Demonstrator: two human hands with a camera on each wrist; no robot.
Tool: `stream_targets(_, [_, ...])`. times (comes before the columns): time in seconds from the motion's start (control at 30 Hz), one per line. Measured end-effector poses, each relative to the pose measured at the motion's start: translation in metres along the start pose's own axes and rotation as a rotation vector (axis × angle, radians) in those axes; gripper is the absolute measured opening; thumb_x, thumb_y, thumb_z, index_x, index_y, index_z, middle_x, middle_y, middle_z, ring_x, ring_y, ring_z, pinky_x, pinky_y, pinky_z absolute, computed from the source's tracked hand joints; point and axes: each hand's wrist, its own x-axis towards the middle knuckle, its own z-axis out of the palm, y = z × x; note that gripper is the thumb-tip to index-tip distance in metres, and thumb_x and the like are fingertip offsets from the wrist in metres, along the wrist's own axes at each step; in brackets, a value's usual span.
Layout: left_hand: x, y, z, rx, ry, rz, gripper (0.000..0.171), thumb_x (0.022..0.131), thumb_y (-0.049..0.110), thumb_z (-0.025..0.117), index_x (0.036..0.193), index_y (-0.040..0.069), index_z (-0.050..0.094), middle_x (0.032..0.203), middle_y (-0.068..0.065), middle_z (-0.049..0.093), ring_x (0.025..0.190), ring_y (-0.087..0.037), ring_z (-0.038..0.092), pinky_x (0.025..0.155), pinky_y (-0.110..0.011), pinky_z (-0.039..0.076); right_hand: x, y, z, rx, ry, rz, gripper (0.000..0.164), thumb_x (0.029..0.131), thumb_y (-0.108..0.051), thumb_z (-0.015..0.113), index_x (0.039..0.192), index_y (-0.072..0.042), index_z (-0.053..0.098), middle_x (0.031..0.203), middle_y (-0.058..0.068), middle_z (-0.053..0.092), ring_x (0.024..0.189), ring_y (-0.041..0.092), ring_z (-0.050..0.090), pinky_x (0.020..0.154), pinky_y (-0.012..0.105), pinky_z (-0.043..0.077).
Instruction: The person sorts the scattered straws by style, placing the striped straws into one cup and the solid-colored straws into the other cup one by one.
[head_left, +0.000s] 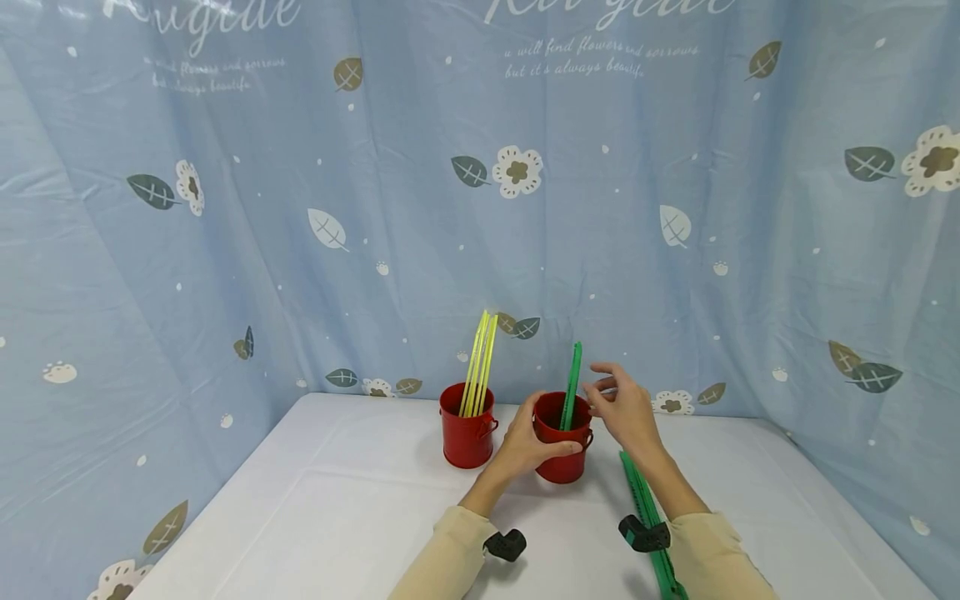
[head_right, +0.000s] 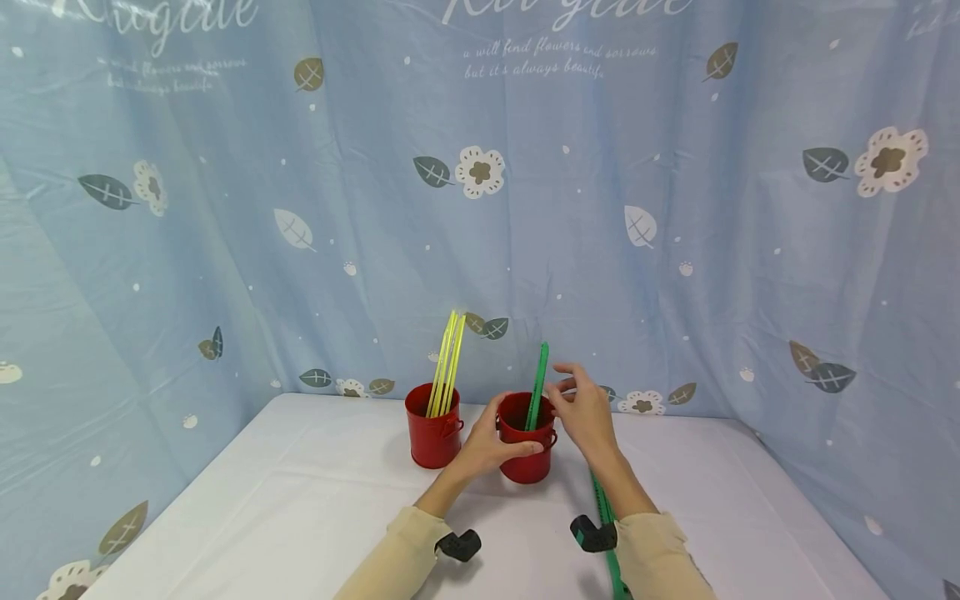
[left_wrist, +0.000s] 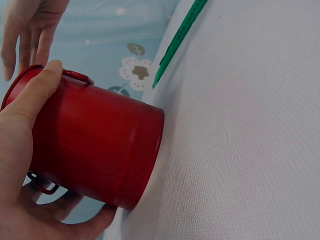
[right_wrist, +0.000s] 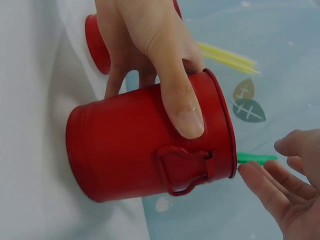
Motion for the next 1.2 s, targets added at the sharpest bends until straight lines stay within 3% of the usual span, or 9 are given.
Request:
stream_targets(0.2, [0.0,0.001,0.0,-0.001,0.001,-0.008,0.095,0.077,0.045,0.081,0.151,0.023,0.027,0.144,0.004,0.045,0.131,-0.016,0.044,0.097,-0.037,0.053,-0.007,0.007,-0.009,0.019,0.009,0.002,0.036,0.094,-0.017,0.066,0.128,-0.008,0.057,0.098,0.017,0.07,0.082,0.033,0.073,0.063,0.027,0.06])
stream_targets(0.43, [0.0,0.001,0.0,0.002,0.003,-0.001,0.097,0.077,0.044,0.081,0.152,0.017,0.026,0.144,0.003,0.045,0.132,-0.017,0.044,0.098,-0.038,0.053,-0.016,0.019,-0.017,-0.046,0.001,0.021,0.037,0.094,-0.013,0.066,0.128,-0.003,0.056,0.099,0.02,0.069,0.081,0.031,0.073,0.061,0.024,0.059])
stream_targets(0.63, [-0.001,0.0,0.0,-0.006,0.001,-0.007,0.095,0.077,0.043,0.081,0.151,0.021,0.027,0.145,0.004,0.045,0.133,-0.017,0.043,0.096,-0.037,0.054,-0.024,0.031,-0.023,-0.084,-0.031,0.048,0.038,0.093,-0.013,0.067,0.127,-0.001,0.056,0.097,0.02,0.069,0.079,0.031,0.073,0.059,0.023,0.059])
stream_targets(0.77, [-0.001,0.0,0.0,-0.013,0.0,-0.016,0.093,0.077,0.043,0.081,0.15,0.025,0.028,0.144,0.006,0.045,0.132,-0.015,0.043,0.095,-0.035,0.054,-0.028,0.039,-0.027,-0.089,-0.072,0.074,0.04,0.093,-0.014,0.068,0.128,-0.001,0.055,0.097,0.02,0.069,0.079,0.03,0.073,0.058,0.024,0.059])
stream_targets(1.0, [-0.001,0.001,0.0,-0.018,-0.002,0.001,0.095,0.078,0.04,0.081,0.152,0.018,0.026,0.145,0.003,0.045,0.133,-0.019,0.043,0.094,-0.038,0.055,-0.036,0.05,-0.033,-0.098,-0.172,0.177,0.044,0.092,-0.014,0.068,0.13,0.0,0.052,0.102,0.023,0.067,0.078,0.03,0.073,0.058,0.029,0.06])
stream_targets(1.2, [-0.001,0.001,0.0,-0.037,-0.006,0.001,0.094,0.078,0.038,0.081,0.152,0.016,0.026,0.145,0.003,0.045,0.133,-0.019,0.042,0.093,-0.039,0.056,-0.041,0.056,-0.038,-0.165,-0.268,0.285,0.052,0.09,-0.019,0.071,0.132,0.001,0.05,0.102,0.022,0.067,0.069,0.022,0.07,0.06,0.032,0.06])
